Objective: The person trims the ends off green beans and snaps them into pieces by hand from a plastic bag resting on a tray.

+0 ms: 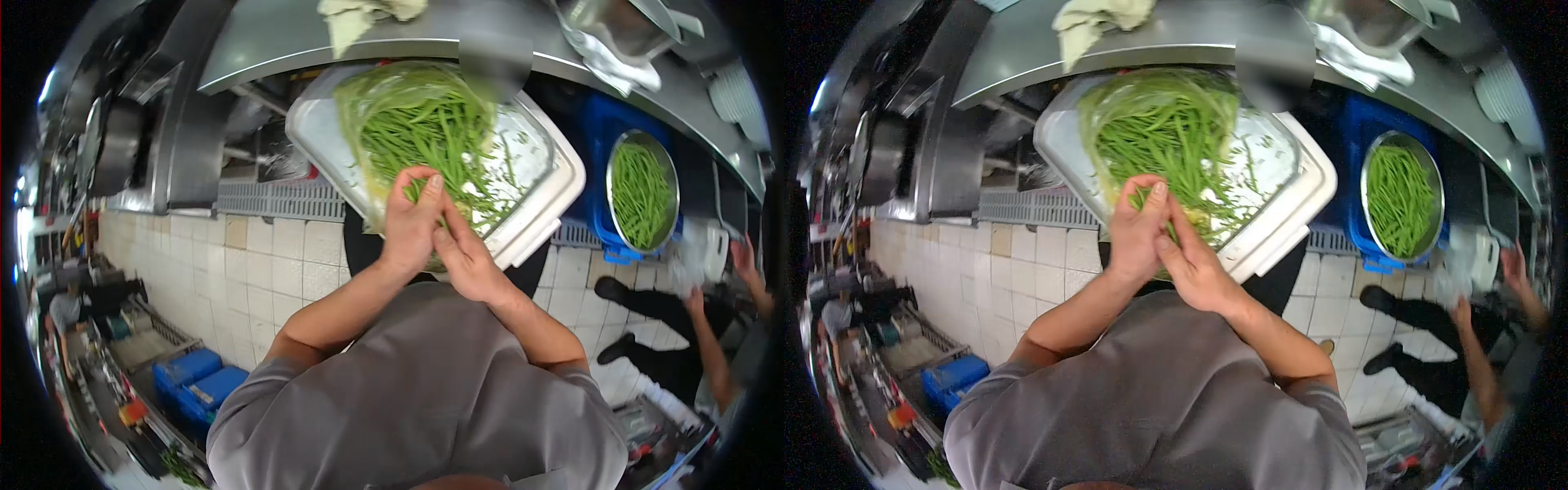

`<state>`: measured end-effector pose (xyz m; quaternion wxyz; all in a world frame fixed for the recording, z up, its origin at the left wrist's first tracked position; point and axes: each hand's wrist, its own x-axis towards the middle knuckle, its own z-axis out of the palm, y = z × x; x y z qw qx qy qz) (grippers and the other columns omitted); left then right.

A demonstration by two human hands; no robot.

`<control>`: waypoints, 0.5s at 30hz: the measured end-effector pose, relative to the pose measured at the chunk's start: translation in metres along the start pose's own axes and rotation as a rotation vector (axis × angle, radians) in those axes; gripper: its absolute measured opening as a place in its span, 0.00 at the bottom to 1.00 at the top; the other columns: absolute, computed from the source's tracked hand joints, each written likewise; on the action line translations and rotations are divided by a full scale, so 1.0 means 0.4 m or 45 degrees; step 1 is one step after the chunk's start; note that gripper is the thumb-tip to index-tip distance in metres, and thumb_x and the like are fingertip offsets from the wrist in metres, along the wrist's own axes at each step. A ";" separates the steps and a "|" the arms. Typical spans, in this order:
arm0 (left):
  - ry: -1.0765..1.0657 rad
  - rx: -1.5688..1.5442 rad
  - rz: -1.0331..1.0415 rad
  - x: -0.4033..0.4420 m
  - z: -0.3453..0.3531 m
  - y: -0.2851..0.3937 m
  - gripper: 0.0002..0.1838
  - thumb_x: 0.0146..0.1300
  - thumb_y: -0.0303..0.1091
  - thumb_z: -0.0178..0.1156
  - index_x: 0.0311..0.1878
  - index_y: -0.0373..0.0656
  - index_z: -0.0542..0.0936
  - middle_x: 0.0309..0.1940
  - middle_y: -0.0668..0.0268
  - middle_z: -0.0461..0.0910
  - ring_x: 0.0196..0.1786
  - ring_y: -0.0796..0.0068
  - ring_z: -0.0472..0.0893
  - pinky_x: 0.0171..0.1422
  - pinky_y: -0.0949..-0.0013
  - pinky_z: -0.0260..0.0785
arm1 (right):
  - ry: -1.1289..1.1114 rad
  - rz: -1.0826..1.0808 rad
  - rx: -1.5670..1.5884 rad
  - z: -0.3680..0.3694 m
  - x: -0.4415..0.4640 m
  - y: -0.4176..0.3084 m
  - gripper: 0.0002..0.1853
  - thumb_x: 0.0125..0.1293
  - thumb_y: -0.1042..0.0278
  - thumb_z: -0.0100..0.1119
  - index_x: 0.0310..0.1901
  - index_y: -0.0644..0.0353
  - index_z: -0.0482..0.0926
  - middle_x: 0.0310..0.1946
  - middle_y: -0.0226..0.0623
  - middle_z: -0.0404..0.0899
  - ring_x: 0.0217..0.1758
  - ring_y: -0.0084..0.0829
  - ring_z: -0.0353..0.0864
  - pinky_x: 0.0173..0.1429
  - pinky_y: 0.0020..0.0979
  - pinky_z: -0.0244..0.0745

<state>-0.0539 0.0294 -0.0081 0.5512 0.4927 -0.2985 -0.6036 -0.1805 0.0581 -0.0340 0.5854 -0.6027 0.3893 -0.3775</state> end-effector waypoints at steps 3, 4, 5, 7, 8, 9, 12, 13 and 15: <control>0.000 0.164 0.246 -0.005 -0.014 -0.015 0.09 0.81 0.35 0.55 0.53 0.39 0.76 0.32 0.71 0.74 0.36 0.83 0.74 0.41 0.76 0.68 | 0.060 0.106 0.268 0.022 0.008 0.000 0.32 0.85 0.61 0.44 0.80 0.71 0.52 0.77 0.57 0.63 0.81 0.40 0.63 0.81 0.33 0.57; -0.036 0.267 0.335 -0.003 -0.007 -0.019 0.09 0.81 0.34 0.55 0.52 0.37 0.76 0.34 0.69 0.74 0.40 0.80 0.76 0.47 0.76 0.70 | 0.035 0.131 0.261 0.011 0.004 -0.001 0.30 0.85 0.62 0.44 0.80 0.70 0.54 0.76 0.56 0.65 0.81 0.40 0.64 0.81 0.33 0.57; -0.086 0.422 0.445 0.005 -0.006 -0.021 0.08 0.79 0.33 0.55 0.51 0.38 0.78 0.33 0.68 0.76 0.41 0.76 0.76 0.49 0.72 0.70 | 0.026 0.161 0.251 -0.002 -0.002 -0.002 0.29 0.85 0.63 0.44 0.80 0.69 0.56 0.75 0.56 0.66 0.80 0.39 0.65 0.81 0.33 0.57; -0.202 0.630 0.574 0.013 -0.004 -0.019 0.07 0.77 0.31 0.56 0.49 0.38 0.80 0.36 0.65 0.80 0.46 0.68 0.76 0.54 0.65 0.69 | 0.008 0.076 0.162 -0.026 -0.004 0.018 0.20 0.85 0.63 0.45 0.70 0.66 0.69 0.52 0.42 0.80 0.54 0.30 0.81 0.60 0.30 0.74; -0.258 0.687 0.599 0.014 0.002 -0.017 0.07 0.75 0.30 0.57 0.48 0.39 0.81 0.39 0.63 0.82 0.49 0.64 0.76 0.56 0.62 0.68 | -0.048 0.187 0.308 -0.047 -0.010 0.017 0.18 0.85 0.63 0.46 0.67 0.65 0.71 0.46 0.37 0.80 0.47 0.27 0.80 0.53 0.28 0.75; -0.314 0.741 0.626 0.015 0.009 -0.016 0.07 0.73 0.30 0.58 0.48 0.39 0.82 0.41 0.61 0.83 0.51 0.60 0.76 0.59 0.60 0.67 | -0.102 0.294 0.456 -0.067 -0.023 0.016 0.16 0.85 0.63 0.46 0.64 0.64 0.73 0.40 0.32 0.80 0.39 0.23 0.80 0.46 0.27 0.76; -0.682 0.817 0.603 0.020 0.008 -0.002 0.11 0.74 0.30 0.58 0.55 0.36 0.79 0.59 0.58 0.75 0.56 0.68 0.76 0.65 0.64 0.67 | -0.040 0.382 0.507 -0.111 -0.062 -0.026 0.11 0.84 0.66 0.48 0.58 0.60 0.75 0.32 0.22 0.70 0.30 0.15 0.67 0.35 0.21 0.67; -0.659 0.751 0.603 0.015 0.023 -0.001 0.13 0.74 0.30 0.58 0.57 0.35 0.78 0.58 0.58 0.75 0.56 0.68 0.76 0.65 0.65 0.67 | -0.053 0.399 0.499 -0.125 -0.067 -0.042 0.11 0.83 0.67 0.48 0.59 0.60 0.75 0.32 0.21 0.70 0.31 0.15 0.67 0.36 0.21 0.67; -0.597 0.628 0.599 0.006 0.050 0.012 0.18 0.72 0.31 0.60 0.61 0.34 0.77 0.57 0.58 0.76 0.55 0.68 0.76 0.65 0.66 0.67 | 0.405 0.328 0.432 -0.183 -0.101 -0.077 0.10 0.82 0.68 0.52 0.58 0.60 0.75 0.33 0.20 0.70 0.35 0.14 0.68 0.39 0.20 0.66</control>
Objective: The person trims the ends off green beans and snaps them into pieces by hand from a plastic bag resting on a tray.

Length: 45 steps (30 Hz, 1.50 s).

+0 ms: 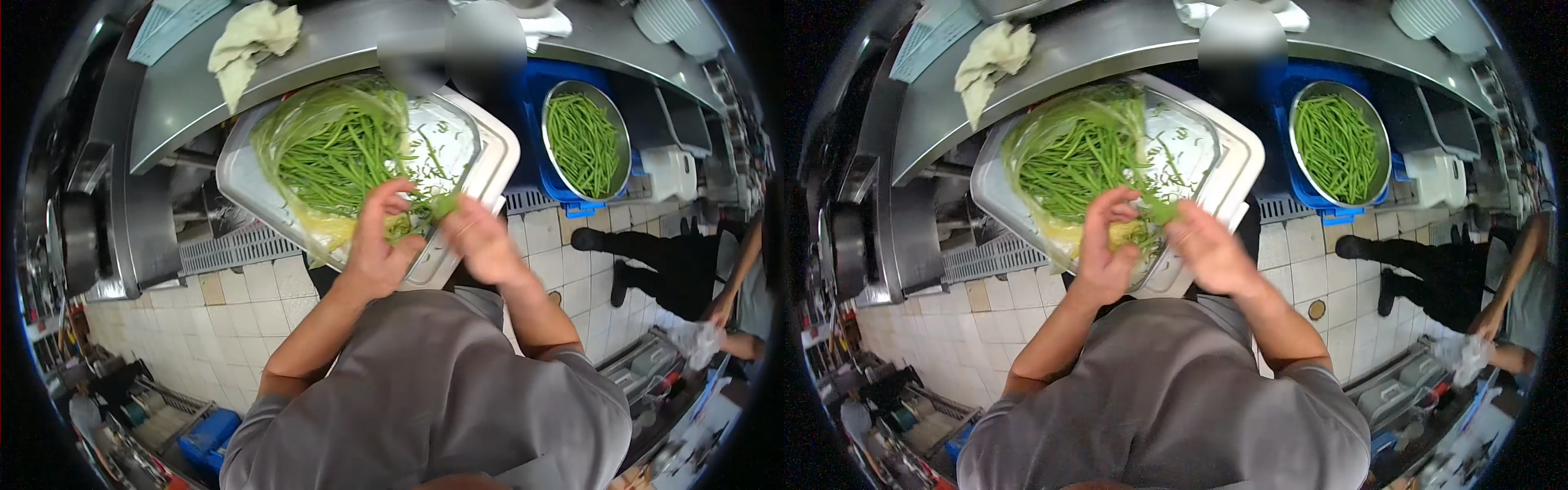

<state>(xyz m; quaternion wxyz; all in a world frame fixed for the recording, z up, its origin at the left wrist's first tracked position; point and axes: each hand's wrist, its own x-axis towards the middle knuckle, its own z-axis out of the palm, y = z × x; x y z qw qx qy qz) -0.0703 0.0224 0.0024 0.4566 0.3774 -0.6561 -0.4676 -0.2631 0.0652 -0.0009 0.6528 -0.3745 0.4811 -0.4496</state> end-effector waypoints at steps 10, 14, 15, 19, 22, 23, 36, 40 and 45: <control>0.006 1.167 -0.221 0.063 -0.109 -0.107 0.22 0.67 0.45 0.69 0.59 0.47 0.79 0.50 0.52 0.79 0.51 0.47 0.82 0.53 0.50 0.75 | 1.143 0.000 -2.096 -0.702 0.152 0.028 0.29 0.76 0.55 0.55 0.75 0.56 0.68 0.77 0.46 0.65 0.80 0.53 0.61 0.77 0.54 0.64; 0.095 1.044 -0.188 0.079 -0.094 -0.135 0.16 0.64 0.35 0.71 0.53 0.43 0.80 0.44 0.54 0.81 0.44 0.50 0.82 0.49 0.54 0.75 | 1.537 -0.634 -1.831 -0.581 0.114 -0.001 0.23 0.73 0.63 0.60 0.66 0.62 0.76 0.67 0.52 0.75 0.72 0.55 0.72 0.73 0.53 0.68; 0.112 0.979 -0.219 0.082 -0.095 -0.144 0.16 0.63 0.33 0.71 0.52 0.42 0.80 0.43 0.54 0.81 0.42 0.51 0.82 0.48 0.55 0.75 | 1.576 -0.749 -1.645 -0.543 0.110 -0.009 0.21 0.72 0.66 0.62 0.63 0.63 0.78 0.65 0.53 0.77 0.70 0.55 0.74 0.72 0.52 0.68; 0.216 0.503 -0.437 0.059 -0.137 -0.158 0.13 0.67 0.24 0.65 0.53 0.41 0.78 0.40 0.59 0.81 0.35 0.69 0.80 0.41 0.65 0.73 | 1.363 -0.844 -1.175 -0.353 0.104 -0.018 0.16 0.69 0.73 0.63 0.57 0.67 0.81 0.57 0.53 0.82 0.61 0.51 0.80 0.68 0.45 0.72; 0.313 0.047 -0.430 0.055 -0.177 -0.144 0.14 0.71 0.20 0.60 0.57 0.43 0.75 0.41 0.61 0.81 0.36 0.75 0.80 0.42 0.69 0.74 | 1.010 -0.865 -0.982 -0.219 0.097 0.003 0.14 0.69 0.78 0.60 0.55 0.67 0.81 0.51 0.48 0.84 0.55 0.44 0.83 0.63 0.39 0.75; 0.328 -0.075 -0.410 0.054 -0.187 -0.134 0.15 0.72 0.19 0.57 0.59 0.44 0.74 0.42 0.62 0.81 0.37 0.75 0.81 0.43 0.70 0.74 | 0.889 -0.879 -0.984 -0.185 0.095 0.013 0.14 0.69 0.78 0.60 0.55 0.68 0.81 0.51 0.48 0.84 0.53 0.43 0.84 0.62 0.39 0.77; 0.031 -0.908 -0.618 -0.010 -0.152 -0.067 0.36 0.77 0.21 0.52 0.83 0.45 0.50 0.52 0.54 0.83 0.41 0.72 0.82 0.46 0.69 0.75 | -0.005 -0.608 -0.431 0.094 0.159 -0.004 0.15 0.70 0.80 0.61 0.56 0.69 0.83 0.47 0.43 0.84 0.39 0.25 0.84 0.44 0.24 0.79; -0.093 -0.649 -0.658 -0.030 -0.118 -0.067 0.29 0.78 0.23 0.54 0.78 0.40 0.59 0.49 0.62 0.85 0.37 0.80 0.79 0.42 0.74 0.73 | -0.105 -0.556 -0.690 0.074 0.164 -0.034 0.14 0.68 0.78 0.64 0.54 0.64 0.85 0.40 0.42 0.85 0.38 0.33 0.85 0.44 0.29 0.80; -0.141 -0.561 -0.676 -0.025 -0.109 -0.077 0.21 0.78 0.24 0.54 0.70 0.38 0.65 0.48 0.66 0.85 0.35 0.83 0.77 0.41 0.77 0.72 | -0.061 -0.527 -0.612 0.069 0.154 -0.021 0.09 0.68 0.78 0.66 0.49 0.65 0.86 0.36 0.37 0.86 0.36 0.28 0.85 0.41 0.28 0.79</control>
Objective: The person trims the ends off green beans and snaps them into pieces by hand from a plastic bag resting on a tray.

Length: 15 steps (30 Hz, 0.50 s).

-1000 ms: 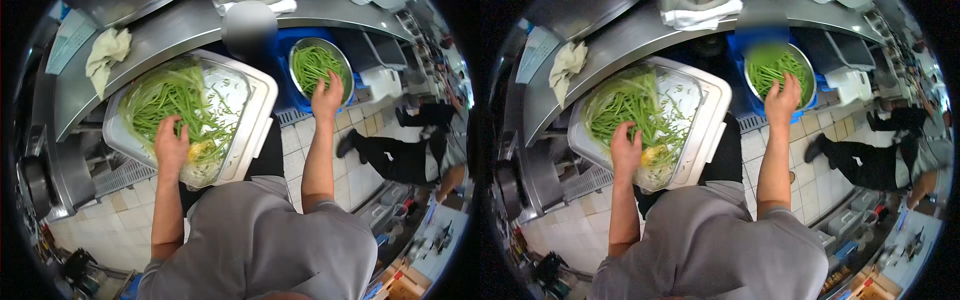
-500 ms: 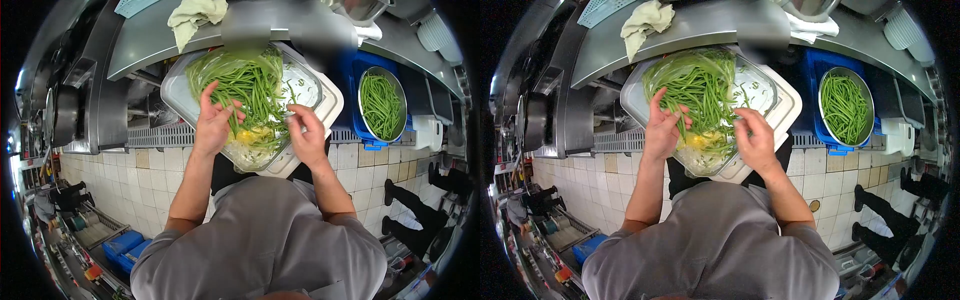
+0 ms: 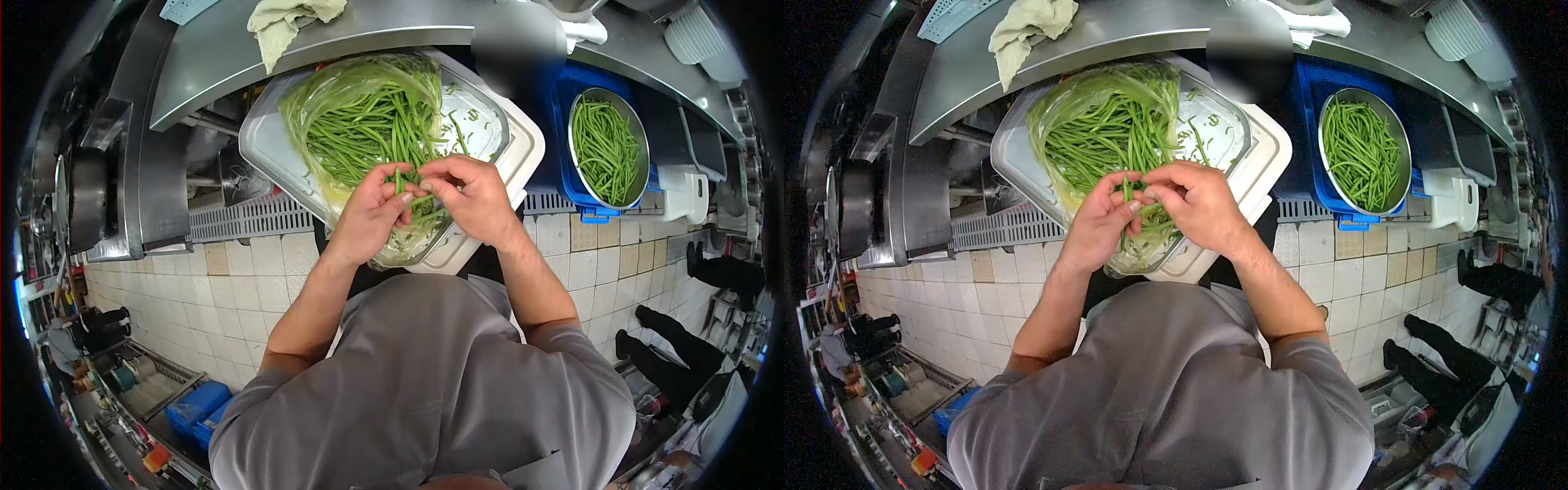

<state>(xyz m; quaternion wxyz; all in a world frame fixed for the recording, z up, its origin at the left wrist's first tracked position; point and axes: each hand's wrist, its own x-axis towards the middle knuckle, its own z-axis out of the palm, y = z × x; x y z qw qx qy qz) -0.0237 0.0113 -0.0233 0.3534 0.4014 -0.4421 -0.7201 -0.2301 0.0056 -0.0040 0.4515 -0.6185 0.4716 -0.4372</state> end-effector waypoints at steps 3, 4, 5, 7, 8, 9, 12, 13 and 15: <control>0.139 0.027 -0.005 0.001 0.008 0.009 0.14 0.78 0.24 0.53 0.63 0.38 0.67 0.46 0.65 0.85 0.35 0.83 0.77 0.41 0.77 0.72 | 0.038 0.149 0.297 0.014 -0.017 0.014 0.07 0.69 0.78 0.66 0.48 0.66 0.86 0.36 0.32 0.86 0.35 0.20 0.82 0.40 0.24 0.77; 0.141 0.037 0.001 0.002 0.011 0.012 0.12 0.78 0.24 0.54 0.60 0.38 0.68 0.44 0.65 0.85 0.34 0.83 0.77 0.40 0.77 0.71 | -0.033 0.157 0.242 0.001 -0.022 0.028 0.07 0.70 0.78 0.66 0.48 0.66 0.86 0.36 0.31 0.85 0.35 0.17 0.81 0.40 0.23 0.77; 0.143 0.047 0.006 0.003 0.013 0.015 0.09 0.78 0.23 0.54 0.57 0.39 0.69 0.42 0.65 0.84 0.34 0.82 0.77 0.40 0.76 0.71 | -0.105 0.164 0.188 -0.006 -0.024 0.035 0.07 0.70 0.78 0.66 0.48 0.67 0.86 0.36 0.29 0.85 0.35 0.15 0.79 0.40 0.21 0.76; 0.100 0.103 0.006 0.004 0.013 0.015 0.06 0.78 0.24 0.55 0.53 0.40 0.70 0.37 0.65 0.83 0.32 0.82 0.76 0.38 0.76 0.70 | -0.092 0.303 0.325 0.003 -0.027 0.031 0.07 0.70 0.78 0.66 0.48 0.67 0.86 0.35 0.29 0.85 0.34 0.14 0.78 0.40 0.20 0.75; 0.055 0.148 0.000 0.004 0.011 0.011 0.05 0.78 0.24 0.55 0.51 0.40 0.70 0.36 0.65 0.82 0.32 0.82 0.76 0.38 0.76 0.70 | -0.083 0.374 0.393 0.008 -0.029 0.029 0.07 0.70 0.78 0.66 0.48 0.67 0.86 0.35 0.29 0.84 0.34 0.14 0.78 0.40 0.19 0.75; 0.007 0.193 -0.006 0.004 0.011 0.007 0.04 0.78 0.24 0.55 0.49 0.40 0.70 0.34 0.66 0.82 0.31 0.82 0.76 0.37 0.76 0.70 | -0.062 0.347 0.380 0.014 -0.030 0.030 0.07 0.70 0.78 0.66 0.48 0.67 0.86 0.35 0.28 0.84 0.34 0.14 0.78 0.40 0.20 0.75; 0.079 0.303 -0.025 0.003 0.027 0.002 0.03 0.77 0.23 0.55 0.49 0.39 0.72 0.30 0.67 0.79 0.30 0.81 0.76 0.36 0.75 0.71 | -0.012 0.261 0.351 0.029 -0.031 0.027 0.07 0.70 0.78 0.67 0.48 0.67 0.86 0.35 0.28 0.85 0.34 0.14 0.79 0.39 0.20 0.76; 0.104 0.374 0.012 0.000 0.033 0.000 0.03 0.77 0.23 0.56 0.49 0.39 0.72 0.30 0.67 0.80 0.30 0.81 0.77 0.36 0.75 0.71 | -0.010 0.269 0.344 0.035 -0.034 0.030 0.07 0.70 0.78 0.67 0.47 0.67 0.86 0.35 0.29 0.85 0.34 0.15 0.79 0.40 0.20 0.77; 0.154 0.515 0.084 -0.008 0.043 -0.002 0.03 0.76 0.22 0.56 0.49 0.38 0.73 0.30 0.67 0.80 0.31 0.81 0.78 0.36 0.75 0.72 | -0.005 0.289 0.331 0.046 -0.041 0.043 0.06 0.70 0.78 0.66 0.47 0.67 0.86 0.35 0.29 0.85 0.34 0.15 0.80 0.40 0.21 0.77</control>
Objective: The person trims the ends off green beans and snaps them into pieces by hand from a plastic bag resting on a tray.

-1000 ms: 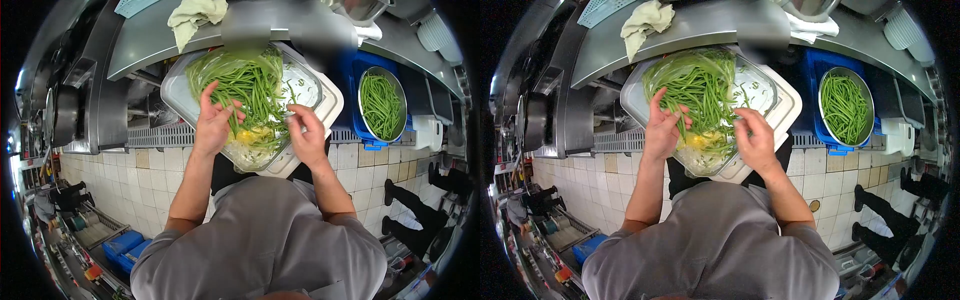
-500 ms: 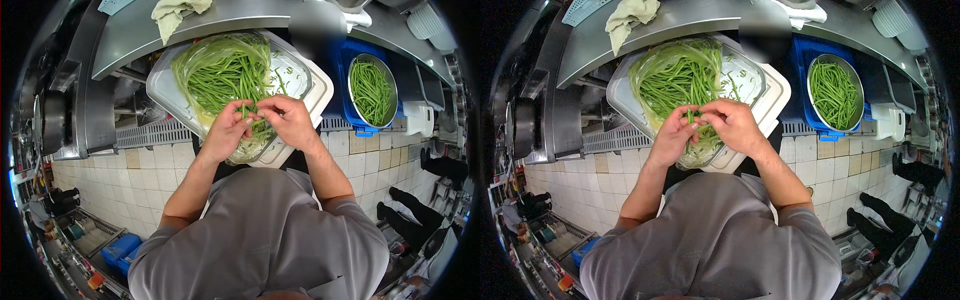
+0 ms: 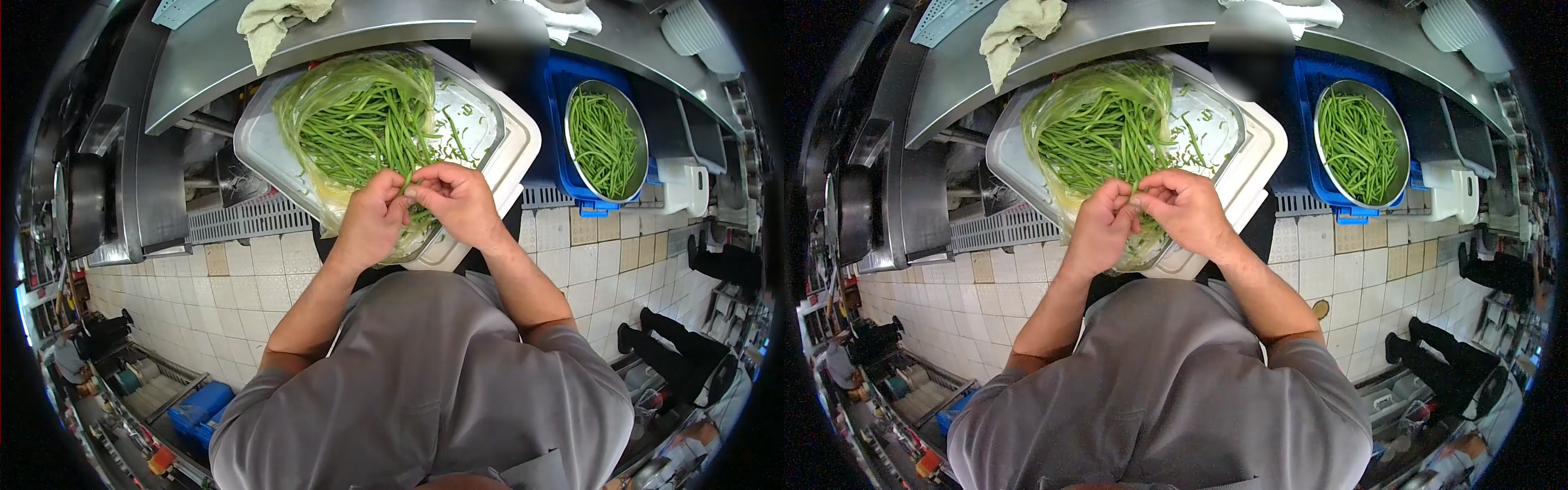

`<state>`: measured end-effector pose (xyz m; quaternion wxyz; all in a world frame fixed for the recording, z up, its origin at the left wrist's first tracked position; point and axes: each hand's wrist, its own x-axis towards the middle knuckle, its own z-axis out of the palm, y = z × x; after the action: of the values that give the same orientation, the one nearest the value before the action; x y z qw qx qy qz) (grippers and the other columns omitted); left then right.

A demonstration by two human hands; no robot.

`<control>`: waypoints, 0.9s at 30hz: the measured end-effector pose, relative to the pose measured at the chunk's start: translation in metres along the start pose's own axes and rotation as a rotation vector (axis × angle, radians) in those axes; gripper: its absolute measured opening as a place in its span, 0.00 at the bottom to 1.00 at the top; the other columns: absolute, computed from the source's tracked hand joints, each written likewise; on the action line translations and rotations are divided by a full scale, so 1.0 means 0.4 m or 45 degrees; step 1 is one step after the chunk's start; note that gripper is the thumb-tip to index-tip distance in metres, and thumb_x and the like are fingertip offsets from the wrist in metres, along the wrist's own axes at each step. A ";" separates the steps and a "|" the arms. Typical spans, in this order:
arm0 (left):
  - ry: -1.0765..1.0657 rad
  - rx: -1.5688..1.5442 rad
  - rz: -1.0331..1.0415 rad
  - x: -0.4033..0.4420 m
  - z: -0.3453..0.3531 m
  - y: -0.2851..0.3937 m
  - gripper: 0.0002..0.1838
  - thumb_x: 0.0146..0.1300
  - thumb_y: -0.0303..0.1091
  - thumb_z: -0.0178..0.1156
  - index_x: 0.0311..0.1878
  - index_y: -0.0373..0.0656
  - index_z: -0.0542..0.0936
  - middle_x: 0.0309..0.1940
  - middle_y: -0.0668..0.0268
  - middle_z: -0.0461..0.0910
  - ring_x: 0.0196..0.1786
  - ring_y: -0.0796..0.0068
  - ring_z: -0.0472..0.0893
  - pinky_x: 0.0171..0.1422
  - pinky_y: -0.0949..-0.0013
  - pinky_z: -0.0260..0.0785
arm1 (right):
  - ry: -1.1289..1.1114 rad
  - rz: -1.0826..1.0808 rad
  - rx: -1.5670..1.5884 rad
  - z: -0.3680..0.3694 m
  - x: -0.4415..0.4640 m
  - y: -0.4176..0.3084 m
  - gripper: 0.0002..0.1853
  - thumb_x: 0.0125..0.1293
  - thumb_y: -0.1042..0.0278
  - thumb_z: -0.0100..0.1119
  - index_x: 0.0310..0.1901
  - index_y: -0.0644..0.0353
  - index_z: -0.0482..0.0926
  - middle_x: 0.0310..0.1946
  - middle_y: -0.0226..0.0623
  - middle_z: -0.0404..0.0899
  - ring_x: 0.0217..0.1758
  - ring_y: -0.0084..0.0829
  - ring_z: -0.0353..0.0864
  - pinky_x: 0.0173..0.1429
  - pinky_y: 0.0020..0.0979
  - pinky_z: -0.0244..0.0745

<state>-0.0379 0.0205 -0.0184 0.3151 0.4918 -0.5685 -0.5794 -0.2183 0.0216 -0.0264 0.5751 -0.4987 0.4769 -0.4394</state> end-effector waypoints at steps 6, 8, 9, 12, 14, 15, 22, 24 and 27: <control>-0.101 -0.131 -0.044 0.003 -0.006 0.006 0.06 0.77 0.22 0.55 0.53 0.33 0.78 0.33 0.66 0.83 0.35 0.80 0.82 0.39 0.75 0.74 | 0.094 -0.040 0.112 -0.004 -0.009 -0.004 0.06 0.71 0.78 0.66 0.46 0.68 0.85 0.35 0.31 0.87 0.36 0.16 0.84 0.42 0.21 0.81; -0.129 -0.089 -0.044 0.001 -0.012 0.012 0.08 0.77 0.23 0.55 0.54 0.33 0.79 0.34 0.66 0.84 0.35 0.80 0.83 0.40 0.74 0.75 | 0.054 0.003 0.100 -0.008 -0.009 -0.001 0.05 0.72 0.78 0.65 0.47 0.68 0.85 0.35 0.31 0.87 0.37 0.17 0.85 0.43 0.21 0.81; -0.143 -0.067 -0.041 0.002 -0.015 0.015 0.09 0.78 0.23 0.55 0.55 0.33 0.80 0.35 0.65 0.85 0.35 0.80 0.83 0.41 0.74 0.75 | 0.034 0.022 0.093 -0.010 -0.009 -0.001 0.05 0.72 0.78 0.64 0.47 0.68 0.85 0.35 0.31 0.87 0.37 0.17 0.85 0.44 0.21 0.81; -0.240 0.067 -0.054 0.008 -0.033 0.011 0.10 0.78 0.24 0.55 0.58 0.34 0.79 0.36 0.65 0.86 0.37 0.79 0.84 0.42 0.74 0.76 | 0.003 0.063 0.088 -0.012 -0.012 -0.013 0.05 0.73 0.77 0.63 0.47 0.67 0.85 0.35 0.31 0.87 0.36 0.17 0.84 0.43 0.21 0.81; -0.167 -0.156 -0.070 0.004 -0.016 0.026 0.09 0.77 0.24 0.56 0.57 0.34 0.78 0.37 0.64 0.86 0.37 0.78 0.85 0.42 0.74 0.77 | 0.002 0.016 0.033 -0.009 -0.014 0.002 0.06 0.73 0.77 0.63 0.47 0.67 0.85 0.36 0.31 0.87 0.36 0.17 0.84 0.42 0.22 0.81; -0.129 -0.267 -0.079 0.001 -0.010 0.030 0.09 0.77 0.24 0.56 0.56 0.34 0.78 0.37 0.64 0.86 0.37 0.77 0.85 0.42 0.74 0.77 | 0.001 -0.007 0.006 -0.007 -0.015 0.003 0.06 0.73 0.77 0.63 0.47 0.67 0.85 0.36 0.31 0.87 0.35 0.17 0.83 0.41 0.22 0.80; -0.080 -0.201 -0.152 0.003 -0.026 0.011 0.04 0.76 0.23 0.58 0.51 0.36 0.78 0.39 0.63 0.87 0.34 0.77 0.86 0.38 0.74 0.77 | 0.044 -0.074 -0.107 -0.025 -0.019 -0.014 0.06 0.71 0.77 0.64 0.47 0.66 0.85 0.35 0.37 0.87 0.34 0.25 0.85 0.39 0.26 0.81; -0.075 -0.212 -0.137 0.000 -0.026 0.010 0.05 0.75 0.23 0.59 0.50 0.35 0.78 0.38 0.63 0.87 0.34 0.78 0.85 0.38 0.75 0.77 | 0.075 -0.313 -0.505 -0.036 -0.016 -0.020 0.06 0.69 0.77 0.64 0.46 0.66 0.85 0.34 0.40 0.87 0.33 0.30 0.86 0.40 0.28 0.81; -0.043 -0.208 -0.109 0.001 -0.014 0.013 0.04 0.75 0.23 0.59 0.49 0.35 0.79 0.36 0.65 0.86 0.33 0.79 0.83 0.37 0.75 0.76 | 0.098 -0.724 -0.820 -0.040 -0.006 -0.028 0.06 0.66 0.78 0.65 0.44 0.66 0.85 0.35 0.43 0.87 0.32 0.36 0.86 0.40 0.31 0.81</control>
<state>-0.0340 0.0173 -0.0125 0.3194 0.4787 -0.5030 -0.6448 -0.2351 0.0203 -0.0156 0.2278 -0.7476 0.4544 -0.4274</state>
